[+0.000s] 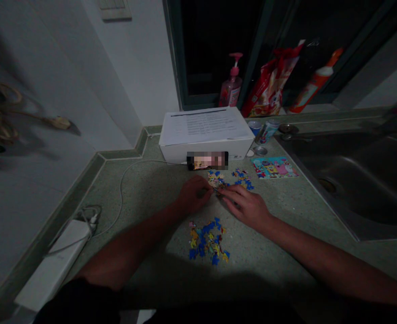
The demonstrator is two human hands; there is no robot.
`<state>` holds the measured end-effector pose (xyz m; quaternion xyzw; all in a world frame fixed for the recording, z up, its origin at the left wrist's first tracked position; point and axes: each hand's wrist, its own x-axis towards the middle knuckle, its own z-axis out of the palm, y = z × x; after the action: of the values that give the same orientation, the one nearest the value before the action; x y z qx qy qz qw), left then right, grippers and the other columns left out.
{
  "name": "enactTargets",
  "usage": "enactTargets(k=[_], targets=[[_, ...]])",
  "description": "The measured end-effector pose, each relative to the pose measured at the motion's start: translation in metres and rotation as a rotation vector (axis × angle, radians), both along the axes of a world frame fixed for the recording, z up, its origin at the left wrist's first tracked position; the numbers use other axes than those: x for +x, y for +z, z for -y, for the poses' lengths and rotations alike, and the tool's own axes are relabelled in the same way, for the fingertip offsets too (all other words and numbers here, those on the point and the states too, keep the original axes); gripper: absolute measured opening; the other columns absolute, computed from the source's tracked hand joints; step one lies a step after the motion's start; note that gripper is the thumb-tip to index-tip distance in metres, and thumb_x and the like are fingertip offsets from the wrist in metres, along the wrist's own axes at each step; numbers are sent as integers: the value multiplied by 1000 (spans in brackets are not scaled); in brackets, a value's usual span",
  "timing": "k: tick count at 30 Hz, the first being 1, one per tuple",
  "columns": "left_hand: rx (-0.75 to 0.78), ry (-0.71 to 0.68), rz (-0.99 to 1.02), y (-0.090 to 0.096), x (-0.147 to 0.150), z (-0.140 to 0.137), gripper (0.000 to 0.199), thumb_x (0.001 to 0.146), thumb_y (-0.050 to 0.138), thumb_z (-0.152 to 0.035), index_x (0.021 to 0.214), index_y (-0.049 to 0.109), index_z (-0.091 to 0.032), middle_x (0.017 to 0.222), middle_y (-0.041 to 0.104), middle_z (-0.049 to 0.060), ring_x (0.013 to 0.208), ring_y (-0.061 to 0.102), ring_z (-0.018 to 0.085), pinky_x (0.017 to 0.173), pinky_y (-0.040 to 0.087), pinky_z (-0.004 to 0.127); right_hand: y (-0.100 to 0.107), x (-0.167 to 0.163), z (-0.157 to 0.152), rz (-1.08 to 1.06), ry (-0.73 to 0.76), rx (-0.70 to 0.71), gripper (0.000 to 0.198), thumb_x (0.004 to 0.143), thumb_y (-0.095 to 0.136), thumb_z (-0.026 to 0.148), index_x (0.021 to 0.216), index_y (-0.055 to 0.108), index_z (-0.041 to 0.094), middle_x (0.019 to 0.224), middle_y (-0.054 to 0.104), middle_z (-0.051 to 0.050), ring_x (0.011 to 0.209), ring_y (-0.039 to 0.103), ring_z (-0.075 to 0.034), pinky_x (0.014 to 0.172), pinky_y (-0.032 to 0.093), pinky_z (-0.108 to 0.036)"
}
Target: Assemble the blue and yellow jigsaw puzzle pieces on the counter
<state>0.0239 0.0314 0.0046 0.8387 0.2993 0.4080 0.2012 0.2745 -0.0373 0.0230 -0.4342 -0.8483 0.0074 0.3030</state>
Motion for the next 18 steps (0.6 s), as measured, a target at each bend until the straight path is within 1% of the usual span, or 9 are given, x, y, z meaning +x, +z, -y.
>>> enactTargets(k=[4,7,9,12,14,16,18], targets=[[4,-7,-17,1,0,1,20,107,63,-32,90,70,-23,90,73,5,90,71,23,85,62,42,3,-1,0,-76,-3,-54,29,110,56,27,122,82,25,115,83,-12,100,82,-26,78,68,-38],[-5,-44,-69,1,1,2,19,107,64,-34,92,72,-24,90,75,5,93,72,23,88,62,42,4,-3,1,-152,-12,-151,26,110,57,30,122,80,26,118,82,-12,89,80,-24,75,67,-38],[-19,-83,-137,1,1,3,19,107,64,-35,94,73,-25,91,76,4,94,72,23,90,61,43,3,-4,1,-199,15,-230,24,109,58,32,121,78,27,118,82,-11,80,78,-22,73,65,-38],[-36,-138,-200,2,1,5,19,109,63,-35,97,75,-27,94,78,4,96,72,23,93,61,43,2,-6,1,-254,79,-326,19,107,60,33,115,77,28,110,82,-8,72,73,-19,71,62,-37],[-33,-153,-198,3,1,6,19,110,63,-35,99,77,-27,96,78,5,97,72,23,93,61,43,1,-6,-1,-284,86,-366,18,107,60,33,111,77,28,103,81,-7,70,71,-19,69,60,-36],[-21,-142,-208,4,1,7,17,110,63,-34,104,77,-27,98,79,5,98,73,23,95,61,43,0,-6,-2,-317,57,-391,18,106,60,32,108,77,27,98,79,-6,69,70,-19,67,58,-36],[-5,-75,-235,5,2,7,14,109,65,-30,109,78,-26,100,79,5,100,73,23,96,60,42,-1,-4,-5,-341,16,-424,17,103,62,31,107,78,27,93,78,-6,67,69,-20,65,56,-36]])
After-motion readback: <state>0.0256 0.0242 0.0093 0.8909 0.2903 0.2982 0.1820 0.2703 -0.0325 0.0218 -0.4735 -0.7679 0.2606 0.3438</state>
